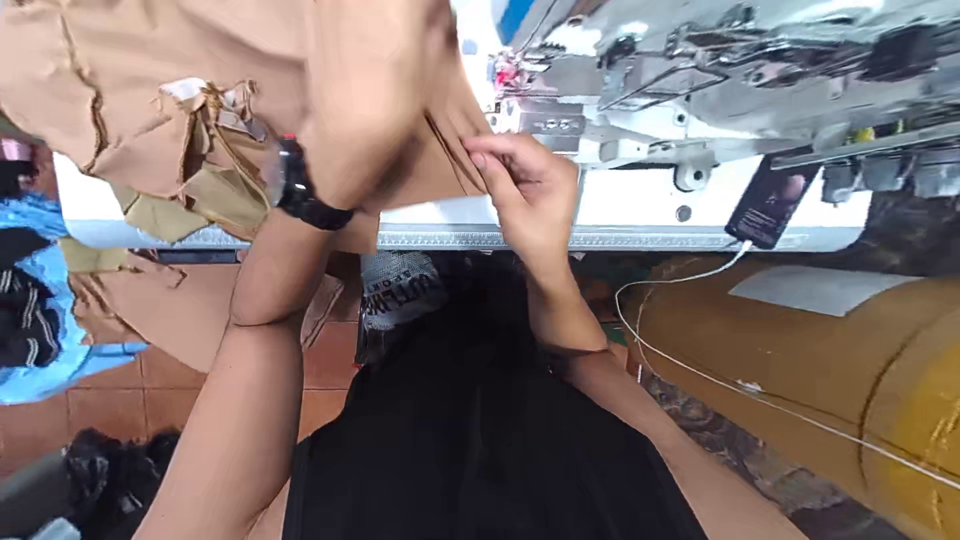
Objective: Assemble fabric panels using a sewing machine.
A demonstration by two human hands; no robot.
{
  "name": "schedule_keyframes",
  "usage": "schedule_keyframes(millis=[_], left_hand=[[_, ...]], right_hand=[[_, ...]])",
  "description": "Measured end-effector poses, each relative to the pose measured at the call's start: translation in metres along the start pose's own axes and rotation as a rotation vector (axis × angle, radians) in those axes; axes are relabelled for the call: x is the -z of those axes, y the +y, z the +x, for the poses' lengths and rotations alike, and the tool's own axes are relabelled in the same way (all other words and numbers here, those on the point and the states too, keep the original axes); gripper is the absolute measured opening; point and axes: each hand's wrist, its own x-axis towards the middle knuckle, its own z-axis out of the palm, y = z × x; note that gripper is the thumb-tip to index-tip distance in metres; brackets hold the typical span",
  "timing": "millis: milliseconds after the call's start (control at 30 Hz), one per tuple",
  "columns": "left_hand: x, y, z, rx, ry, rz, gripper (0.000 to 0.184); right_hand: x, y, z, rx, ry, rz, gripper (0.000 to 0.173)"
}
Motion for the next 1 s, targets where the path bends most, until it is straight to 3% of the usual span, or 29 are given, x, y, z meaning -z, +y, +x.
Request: schedule_keyframes(millis=[33,100,167,267,367,467,567,600,700,800,933,1000], left_hand=[[-0.015,0.011,0.009,0.034,-0.138,-0.013,0.029],[-0.041,0.024,0.015,0.097,-0.207,-0.016,0.031],[-0.058,0.023,0.022,0.079,-0.082,-0.091,0.032],[-0.08,0.0,0.044,-0.151,0.106,-0.321,0.048],[-0.079,-0.003,0.054,-0.239,0.078,-0.421,0.054],[-0.077,-0.005,0.052,-0.295,0.114,-0.408,0.046],[-0.042,-0.01,0.033,-0.221,0.019,-0.334,0.027],[-0.028,-0.013,0.02,-0.277,0.007,-0.336,0.025],[-0.021,-0.011,-0.013,-0.576,-0.102,-0.274,0.03],[-0.041,-0.001,-0.007,-0.687,-0.239,0.009,0.028],[-0.001,-0.003,0.009,-0.87,-0.304,-0.106,0.03],[0.025,0.002,0.006,-0.946,-0.307,-0.186,0.024]], right_hand=[[0.013,0.013,-0.009,-0.083,-0.012,0.017,0.018],[0.023,0.031,-0.023,-0.18,0.001,0.031,0.019],[0.019,0.037,-0.026,-0.18,0.064,0.015,0.019],[0.008,0.037,-0.018,-0.144,0.151,-0.005,0.018],[-0.001,0.038,-0.014,-0.132,0.227,-0.016,0.016],[-0.005,0.037,-0.015,-0.151,0.241,0.04,0.017],[0.013,0.037,-0.022,-0.166,0.103,0.169,0.026],[0.024,0.042,-0.027,-0.126,0.059,0.15,0.029],[0.05,0.056,-0.04,0.073,0.087,-0.33,0.034],[0.052,0.056,-0.022,0.238,0.05,-0.681,0.045],[0.048,0.051,0.028,0.385,-0.226,-0.711,0.025],[0.052,0.044,0.043,0.459,-0.391,-0.582,0.027]])
